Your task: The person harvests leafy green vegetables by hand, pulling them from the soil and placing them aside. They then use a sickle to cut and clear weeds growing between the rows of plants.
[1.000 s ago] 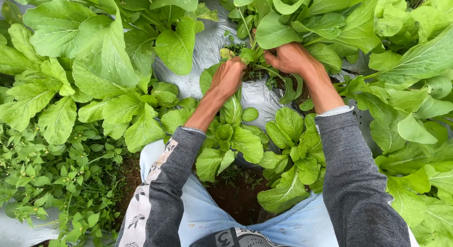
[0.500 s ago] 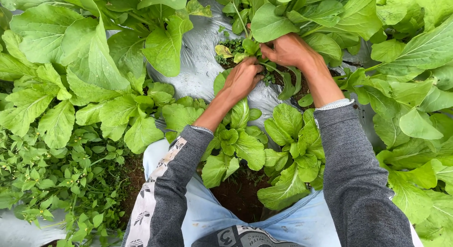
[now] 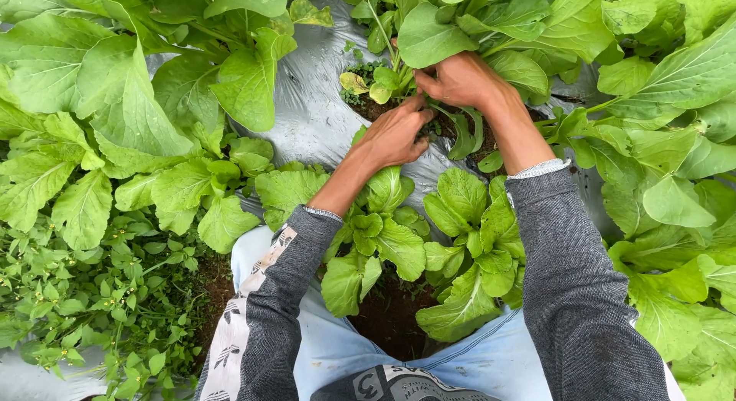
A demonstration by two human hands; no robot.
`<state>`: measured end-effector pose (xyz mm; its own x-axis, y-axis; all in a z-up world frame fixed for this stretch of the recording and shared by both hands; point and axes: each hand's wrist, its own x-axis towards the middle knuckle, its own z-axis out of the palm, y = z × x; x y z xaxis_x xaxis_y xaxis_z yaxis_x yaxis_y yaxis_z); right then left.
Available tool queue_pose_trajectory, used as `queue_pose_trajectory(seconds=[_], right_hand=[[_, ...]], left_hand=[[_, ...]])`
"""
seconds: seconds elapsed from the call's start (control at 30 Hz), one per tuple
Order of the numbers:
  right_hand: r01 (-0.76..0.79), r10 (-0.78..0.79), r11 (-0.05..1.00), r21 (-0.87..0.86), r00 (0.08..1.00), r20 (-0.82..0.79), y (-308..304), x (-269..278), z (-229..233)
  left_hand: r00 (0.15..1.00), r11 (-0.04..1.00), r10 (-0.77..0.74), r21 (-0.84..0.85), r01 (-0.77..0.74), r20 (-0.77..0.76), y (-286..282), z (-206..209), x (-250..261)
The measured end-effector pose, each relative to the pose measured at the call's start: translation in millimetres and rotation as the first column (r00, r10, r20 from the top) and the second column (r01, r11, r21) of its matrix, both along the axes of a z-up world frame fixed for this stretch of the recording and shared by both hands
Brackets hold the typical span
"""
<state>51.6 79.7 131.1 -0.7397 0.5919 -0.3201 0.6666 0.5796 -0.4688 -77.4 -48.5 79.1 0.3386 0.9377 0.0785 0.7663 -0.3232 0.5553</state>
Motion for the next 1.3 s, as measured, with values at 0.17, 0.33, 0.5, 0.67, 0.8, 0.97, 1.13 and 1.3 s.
queue_pose_trajectory(seconds=[0.17,0.33,0.5,0.67,0.8,0.97,1.13,1.3], right_hand=[[0.006,-0.006,1.0,-0.006,0.999,0.052,6.8,0.0,-9.3],[0.011,-0.009,0.999,-0.037,0.999,0.04,11.6,3.6,-17.7],[0.037,-0.033,0.999,-0.039,0.996,0.077,16.4,6.6,-23.1],[-0.077,0.078,0.997,0.015,0.996,-0.048,11.0,-0.3,-6.6],[-0.104,0.116,0.993,0.062,0.966,-0.23,-1.5,-8.6,20.1],[0.024,-0.039,0.996,-0.09,0.986,-0.163,-2.9,-16.0,30.2],[0.014,-0.019,0.999,-0.032,0.987,-0.161,9.4,-15.3,31.8],[-0.008,0.01,1.0,0.015,0.985,-0.174,12.6,-12.6,25.6]], left_hand=[[0.997,0.995,-0.059,0.079,0.063,-0.041,-0.7,-5.1,11.3],[0.978,0.997,0.08,-0.019,-0.078,0.194,7.7,-25.3,5.4],[0.997,0.984,0.082,0.159,-0.08,-0.001,2.9,-20.5,-30.5],[0.617,0.74,0.672,-0.405,-0.536,0.41,-16.0,26.2,-93.2],[0.887,0.895,0.445,0.088,-0.437,-0.122,-7.7,-4.7,-112.4],[0.906,0.954,0.3,0.117,-0.277,-0.299,18.9,-81.8,-107.5],[0.922,0.945,0.328,0.084,-0.317,-0.206,28.5,-115.6,-96.0],[0.876,0.883,0.454,0.053,-0.467,0.161,37.5,-77.3,-105.7]])
